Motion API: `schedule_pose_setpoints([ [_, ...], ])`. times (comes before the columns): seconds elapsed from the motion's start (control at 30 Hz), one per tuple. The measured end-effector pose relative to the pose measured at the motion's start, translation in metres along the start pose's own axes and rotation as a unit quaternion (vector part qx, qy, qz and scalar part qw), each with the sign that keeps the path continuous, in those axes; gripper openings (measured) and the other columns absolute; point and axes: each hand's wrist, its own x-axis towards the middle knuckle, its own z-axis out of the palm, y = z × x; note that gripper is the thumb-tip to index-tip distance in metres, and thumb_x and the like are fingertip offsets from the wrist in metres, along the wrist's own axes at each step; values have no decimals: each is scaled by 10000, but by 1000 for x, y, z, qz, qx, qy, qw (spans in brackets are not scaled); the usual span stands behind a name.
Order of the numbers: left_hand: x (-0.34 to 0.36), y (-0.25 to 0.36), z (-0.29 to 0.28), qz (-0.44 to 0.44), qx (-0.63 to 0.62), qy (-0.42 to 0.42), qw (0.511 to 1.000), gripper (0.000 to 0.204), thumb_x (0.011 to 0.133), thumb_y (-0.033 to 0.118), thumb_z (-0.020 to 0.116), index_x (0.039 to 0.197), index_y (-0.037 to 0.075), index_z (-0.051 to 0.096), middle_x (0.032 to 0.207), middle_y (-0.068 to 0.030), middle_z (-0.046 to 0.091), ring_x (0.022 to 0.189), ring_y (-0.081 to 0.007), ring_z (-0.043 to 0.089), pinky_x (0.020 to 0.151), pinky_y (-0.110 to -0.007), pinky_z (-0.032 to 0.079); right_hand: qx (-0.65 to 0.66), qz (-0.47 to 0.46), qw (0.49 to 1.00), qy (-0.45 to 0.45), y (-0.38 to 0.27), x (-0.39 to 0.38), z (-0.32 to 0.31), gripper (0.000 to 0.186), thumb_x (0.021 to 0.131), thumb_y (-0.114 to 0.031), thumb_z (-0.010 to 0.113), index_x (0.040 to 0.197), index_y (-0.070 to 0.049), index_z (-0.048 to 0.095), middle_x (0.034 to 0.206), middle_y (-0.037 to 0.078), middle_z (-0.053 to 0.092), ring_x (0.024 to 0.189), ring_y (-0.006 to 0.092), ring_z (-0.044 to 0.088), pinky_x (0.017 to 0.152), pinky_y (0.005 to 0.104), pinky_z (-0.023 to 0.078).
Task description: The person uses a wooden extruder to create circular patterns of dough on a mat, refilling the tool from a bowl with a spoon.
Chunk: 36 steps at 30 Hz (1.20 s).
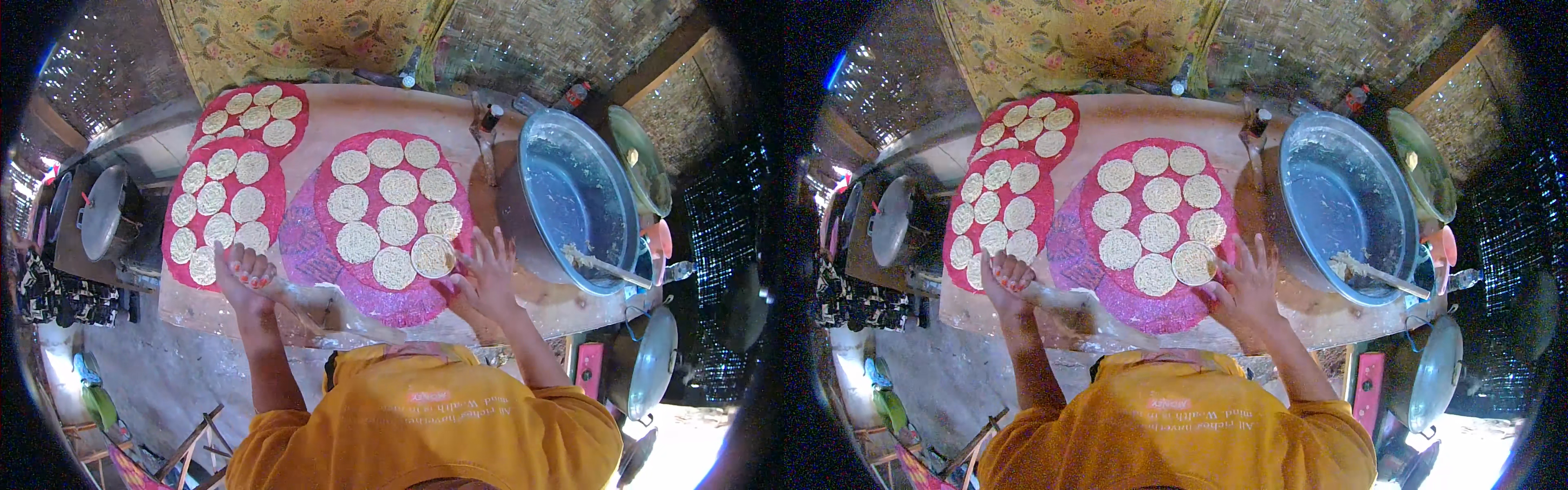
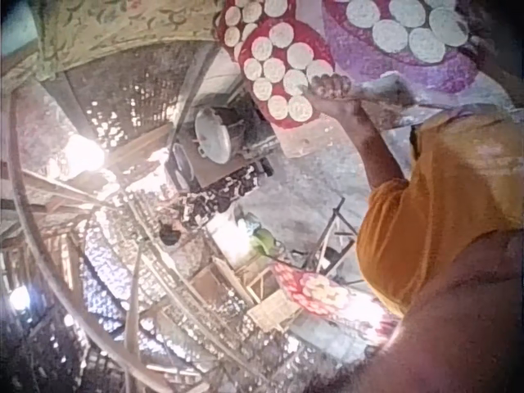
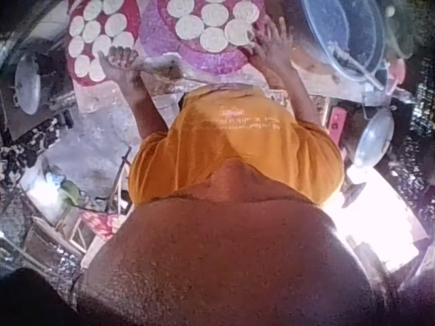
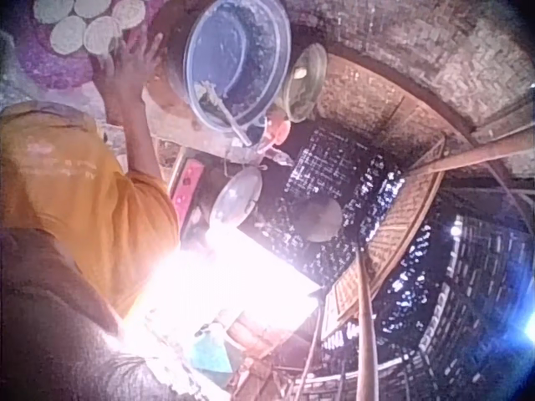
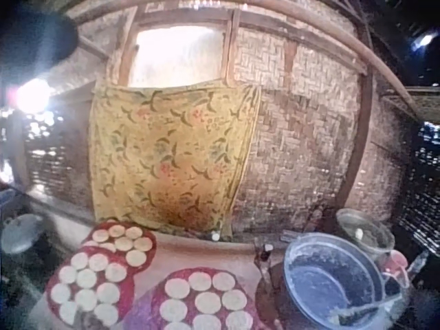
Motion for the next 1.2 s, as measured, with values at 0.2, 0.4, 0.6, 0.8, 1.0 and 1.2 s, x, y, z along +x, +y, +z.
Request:
schedule_pose_setpoints([
  [0.2,3,-29,-40,-34,0,68,997,481,939,481,341,585,162,400,451,35,334,357,-104,322,364,-256,314,2,25,999,-34,-7,-18,10,459,814,-459,550,1157,-159,609,1407,167,303,1340,423,137,1020,652,84],
  [0.4,8,-41,-23,-81,48,74,993,488,938,496,337,592,157,399,456,37,329,367,-118,328,385,-280,323,11,26,1000,-6,-7,-16,17,426,808,-449,571,1129,-174,621,1409,156,298,1341,413,142,1018,653,99],
  [0.6,18,-39,-30,-85,65,54,993,456,939,483,355,634,147,403,491,28,349,418,-124,350,426,-280,333,29,17,999,-2,-6,-15,19,450,790,-433,611,1165,-185,585,1364,156,350,1317,390,215,1029,613,138],
  [0.8,26,-41,-60,16,217,151,964,328,948,342,418,700,128,424,600,11,408,528,-110,398,513,-253,360,113,92,989,32,-29,7,27,760,681,-472,707,1275,-76,448,1281,185,430,1258,369,320,1056,527,175],
  [1.0,28,-27,-45,101,564,102,813,253,941,236,450,756,71,495,679,1,490,605,-86,453,555,-233,378,89,98,988,76,-30,11,39,802,638,-449,757,1251,-58,421,1166,181,494,1186,361,399,1067,528,150],
  [1.2,43,-18,-20,116,711,12,694,256,905,250,507,902,3,577,785,-57,581,701,-120,529,637,-252,427,198,145,962,117,-8,-13,17,780,601,-360,798,1219,-56,432,1136,173,503,1099,336,459,992,491,274],
])
